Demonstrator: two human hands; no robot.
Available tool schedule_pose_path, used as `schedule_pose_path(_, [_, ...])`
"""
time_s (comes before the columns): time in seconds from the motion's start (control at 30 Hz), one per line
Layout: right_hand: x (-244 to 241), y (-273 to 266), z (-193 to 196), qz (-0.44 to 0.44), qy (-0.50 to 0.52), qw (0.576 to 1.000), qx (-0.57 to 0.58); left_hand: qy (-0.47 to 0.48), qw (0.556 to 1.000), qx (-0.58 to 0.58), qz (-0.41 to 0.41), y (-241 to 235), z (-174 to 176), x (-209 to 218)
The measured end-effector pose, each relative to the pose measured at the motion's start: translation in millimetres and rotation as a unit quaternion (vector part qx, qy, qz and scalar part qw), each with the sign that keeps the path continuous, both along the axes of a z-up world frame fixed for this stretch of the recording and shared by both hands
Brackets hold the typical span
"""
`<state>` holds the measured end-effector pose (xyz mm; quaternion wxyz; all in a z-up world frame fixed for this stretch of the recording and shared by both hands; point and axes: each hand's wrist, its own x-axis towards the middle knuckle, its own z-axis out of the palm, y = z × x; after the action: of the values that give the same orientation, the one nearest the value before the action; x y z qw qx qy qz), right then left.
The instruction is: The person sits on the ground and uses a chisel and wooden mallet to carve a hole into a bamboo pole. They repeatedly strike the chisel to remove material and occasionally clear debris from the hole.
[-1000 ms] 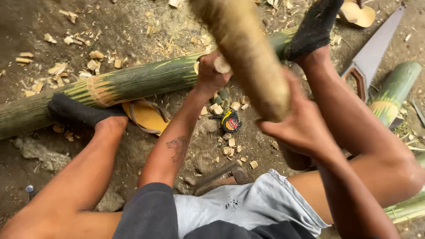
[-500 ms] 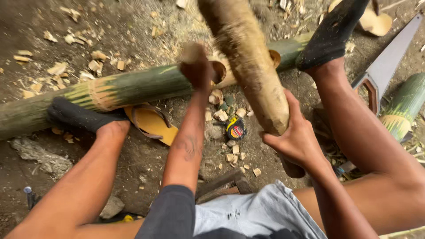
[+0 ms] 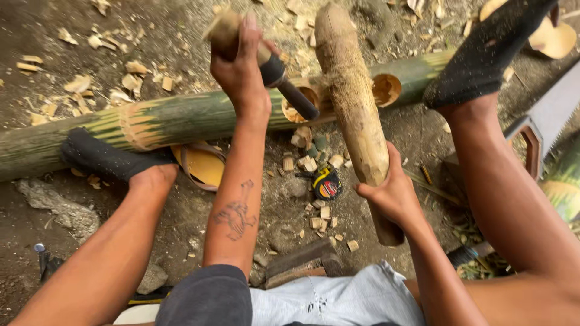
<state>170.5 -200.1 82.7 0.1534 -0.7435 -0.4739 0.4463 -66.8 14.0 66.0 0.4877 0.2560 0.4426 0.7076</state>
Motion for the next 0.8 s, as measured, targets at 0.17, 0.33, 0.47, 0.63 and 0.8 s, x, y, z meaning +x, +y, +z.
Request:
schedule_pose_path(0.17, [-3,-2,18,-0.03,-0.033,0.988,-0.148,0.111,0.994,0.016,-0.002,-22,-35,7])
schedule_pose_path(0.33, [-5,6,48,-0.009,-0.017,0.997,-0.071,0.15,0.988,0.021,-0.026,-28,-45,1])
schedule_pose_path(0.47, [-4,13,85,0.005,-0.027,1.0,-0.013,0.144,0.989,0.025,-0.006,-35,-46,-4])
schedule_pose_path(0.63, [-3,38,145,0.107,-0.017,0.979,0.173,0.121,0.992,0.023,0.02,-37,-51,-6])
schedule_pose_path(0.8, [-15,66,192,0.213,-0.074,0.931,0.286,0.1,0.995,0.004,0.028,-42,-53,-8])
